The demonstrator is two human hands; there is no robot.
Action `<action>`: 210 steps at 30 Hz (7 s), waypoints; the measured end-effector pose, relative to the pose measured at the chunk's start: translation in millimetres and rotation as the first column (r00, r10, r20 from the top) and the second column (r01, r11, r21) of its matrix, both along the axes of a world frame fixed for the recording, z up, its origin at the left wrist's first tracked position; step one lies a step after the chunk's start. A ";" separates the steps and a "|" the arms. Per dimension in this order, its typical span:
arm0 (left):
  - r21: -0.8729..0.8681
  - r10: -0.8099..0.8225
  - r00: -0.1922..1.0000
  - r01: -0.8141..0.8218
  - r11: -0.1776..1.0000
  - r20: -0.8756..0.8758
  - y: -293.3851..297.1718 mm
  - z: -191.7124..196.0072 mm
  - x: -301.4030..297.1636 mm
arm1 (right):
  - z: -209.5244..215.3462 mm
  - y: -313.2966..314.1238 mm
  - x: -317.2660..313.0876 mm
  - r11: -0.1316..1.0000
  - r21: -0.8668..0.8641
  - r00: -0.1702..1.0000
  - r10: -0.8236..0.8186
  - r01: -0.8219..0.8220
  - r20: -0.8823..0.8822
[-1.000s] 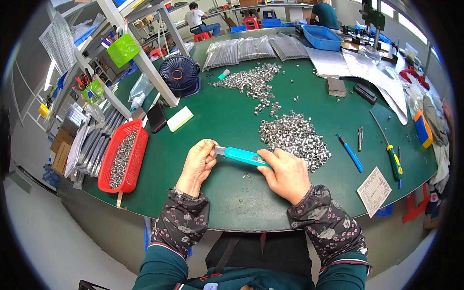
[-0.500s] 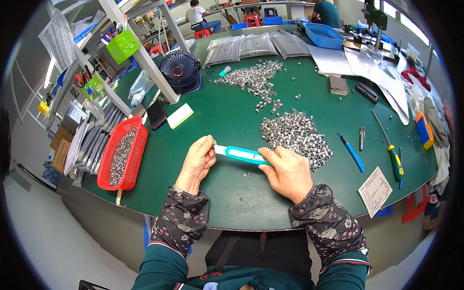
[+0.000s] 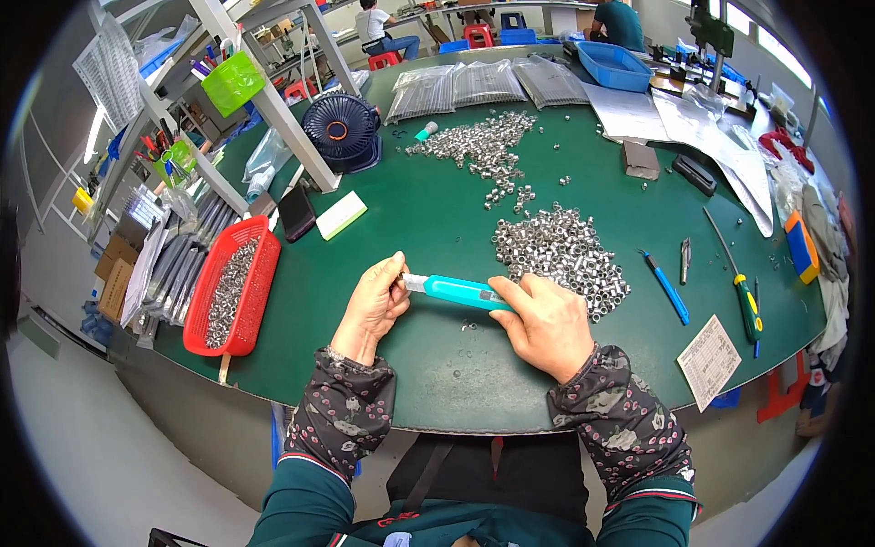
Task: Scraping small metal components with a utility knife to remove burrs or clean the surfaces at a factory workbench.
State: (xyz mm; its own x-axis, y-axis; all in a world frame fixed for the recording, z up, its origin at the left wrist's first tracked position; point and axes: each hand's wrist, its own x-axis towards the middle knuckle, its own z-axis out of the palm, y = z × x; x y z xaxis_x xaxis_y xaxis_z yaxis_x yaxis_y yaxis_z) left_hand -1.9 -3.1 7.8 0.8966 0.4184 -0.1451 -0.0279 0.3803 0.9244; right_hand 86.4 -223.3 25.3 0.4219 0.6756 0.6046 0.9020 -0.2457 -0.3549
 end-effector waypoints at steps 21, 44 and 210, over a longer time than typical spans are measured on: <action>-0.185 -0.031 0.969 0.078 0.980 0.245 6.3 -4.0 0.0 | -4.7 1.7 1.8 0.995 0.096 0.990 0.035 -0.022 -0.136; -0.158 0.001 0.960 0.045 0.986 0.281 5.1 -8.9 -0.1 | -1.2 2.2 2.6 0.985 0.157 0.997 -0.077 0.079 -0.015; -0.282 -0.093 0.959 0.170 0.944 0.268 1.5 -2.7 2.2 | -8.2 -1.8 21.0 0.986 0.142 0.968 0.113 -0.082 -0.225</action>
